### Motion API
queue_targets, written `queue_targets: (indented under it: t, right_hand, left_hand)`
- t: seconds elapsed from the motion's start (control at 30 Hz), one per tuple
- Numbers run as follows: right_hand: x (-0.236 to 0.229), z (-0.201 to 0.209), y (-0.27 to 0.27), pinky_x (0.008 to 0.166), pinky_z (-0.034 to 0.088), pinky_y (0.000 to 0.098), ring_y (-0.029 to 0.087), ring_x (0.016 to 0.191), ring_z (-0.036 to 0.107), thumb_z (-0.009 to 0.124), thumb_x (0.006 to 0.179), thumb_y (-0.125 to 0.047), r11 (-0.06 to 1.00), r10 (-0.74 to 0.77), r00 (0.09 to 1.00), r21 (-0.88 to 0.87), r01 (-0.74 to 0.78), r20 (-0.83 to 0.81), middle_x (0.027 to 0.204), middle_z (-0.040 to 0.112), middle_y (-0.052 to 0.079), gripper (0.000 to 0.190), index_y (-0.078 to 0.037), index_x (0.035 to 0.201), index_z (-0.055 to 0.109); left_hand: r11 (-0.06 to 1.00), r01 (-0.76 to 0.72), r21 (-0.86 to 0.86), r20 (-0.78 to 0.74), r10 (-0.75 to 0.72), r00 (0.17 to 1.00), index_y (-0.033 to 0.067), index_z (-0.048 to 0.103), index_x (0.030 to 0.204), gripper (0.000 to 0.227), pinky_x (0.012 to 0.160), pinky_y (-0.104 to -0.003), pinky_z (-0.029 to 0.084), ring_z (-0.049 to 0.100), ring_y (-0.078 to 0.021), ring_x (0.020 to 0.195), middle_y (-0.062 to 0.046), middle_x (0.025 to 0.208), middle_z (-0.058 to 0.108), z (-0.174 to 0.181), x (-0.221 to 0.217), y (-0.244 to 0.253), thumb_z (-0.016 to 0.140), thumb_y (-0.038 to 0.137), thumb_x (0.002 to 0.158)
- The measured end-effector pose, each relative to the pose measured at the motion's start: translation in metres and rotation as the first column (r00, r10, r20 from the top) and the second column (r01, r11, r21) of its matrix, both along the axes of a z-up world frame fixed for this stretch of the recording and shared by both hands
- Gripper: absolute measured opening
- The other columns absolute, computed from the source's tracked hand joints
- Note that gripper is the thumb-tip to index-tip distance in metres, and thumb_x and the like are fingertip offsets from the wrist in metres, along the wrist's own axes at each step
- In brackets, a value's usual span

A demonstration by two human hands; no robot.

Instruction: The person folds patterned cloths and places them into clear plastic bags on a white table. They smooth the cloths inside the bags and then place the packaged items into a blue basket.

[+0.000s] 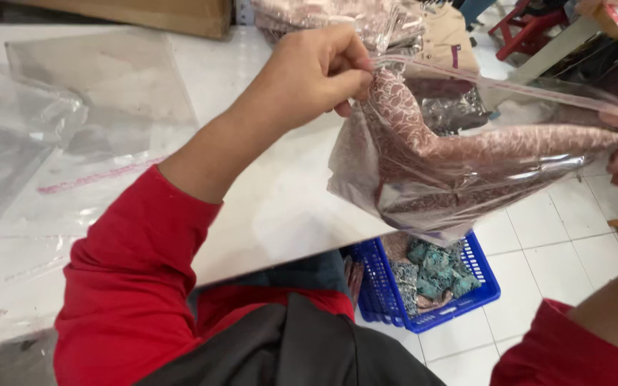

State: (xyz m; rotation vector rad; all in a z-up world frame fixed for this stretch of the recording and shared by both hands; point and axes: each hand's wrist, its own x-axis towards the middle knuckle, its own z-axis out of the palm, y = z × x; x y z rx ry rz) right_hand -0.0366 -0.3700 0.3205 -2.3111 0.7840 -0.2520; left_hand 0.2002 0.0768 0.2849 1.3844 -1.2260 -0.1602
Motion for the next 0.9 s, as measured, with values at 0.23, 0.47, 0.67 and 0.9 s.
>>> queue_targets:
  t: [0.23, 0.47, 0.67, 0.9]
  right_hand:
    - [0.079, -0.011, 0.034, 0.069, 0.050, 0.0304, 0.016, 0.078, 0.062, 0.050, 0.118, -0.019, 0.856, 0.298, 0.870, -0.514, -0.060, 0.393, 0.099, 0.071, 0.009, 0.021, -0.005, 0.123, 0.064]
    - [0.122, -0.216, 0.291, 0.117, 0.035, 0.0481, 0.034, 0.143, 0.046, 0.060, 0.103, -0.045, 0.922, 0.361, 0.922, -0.092, -0.375, -0.141, 0.151, 0.053, 0.019, 0.059, -0.009, 0.148, 0.049]
    - [0.108, -0.290, 0.298, 0.118, 0.029, 0.0563, 0.045, 0.145, 0.039, 0.063, 0.099, -0.034, 0.783, 0.564, 0.826, -0.331, -0.527, 0.018, 0.148, 0.056, 0.022, 0.049, -0.007, 0.140, 0.061]
    - [0.087, -0.297, 0.355, 0.113, 0.036, 0.0528, 0.032, 0.131, 0.056, 0.071, 0.088, -0.021, 0.766, 0.599, 0.795, -0.357, -0.535, 0.093, 0.132, 0.067, 0.012, 0.038, -0.007, 0.124, 0.069]
  left_hand:
    - [0.994, 0.013, 0.108, -0.556, 0.050, 0.830, 0.0037, 0.063, 0.106, 0.018, 0.057, -0.023, 0.058, 0.073, -0.0101, 0.066, -0.007, 0.090, 0.077, -0.090, 0.019, 0.028, 0.067, 0.017, 0.095]
    - [0.921, -0.019, 0.388, -0.819, 0.354, 0.451, 0.0037, 0.062, 0.109, 0.023, 0.055, -0.027, 0.055, 0.071, -0.0138, 0.066, -0.010, 0.091, 0.076, -0.271, -0.025, 0.110, 0.068, 0.017, 0.092]
    - [0.751, 0.413, 0.516, -0.768, 0.193, 0.610, 0.0055, 0.066, 0.122, 0.032, 0.056, -0.026, 0.056, 0.071, -0.0123, 0.065, -0.010, 0.090, 0.077, -0.294, -0.109, 0.142, 0.064, 0.021, 0.094]
    - [0.733, -0.230, 0.640, -0.110, 0.383, 0.917, 0.0087, 0.075, 0.110, 0.021, 0.070, -0.033, 0.058, 0.074, -0.0208, 0.075, -0.006, 0.095, 0.078, -0.247, -0.088, 0.148, 0.067, 0.020, 0.094]
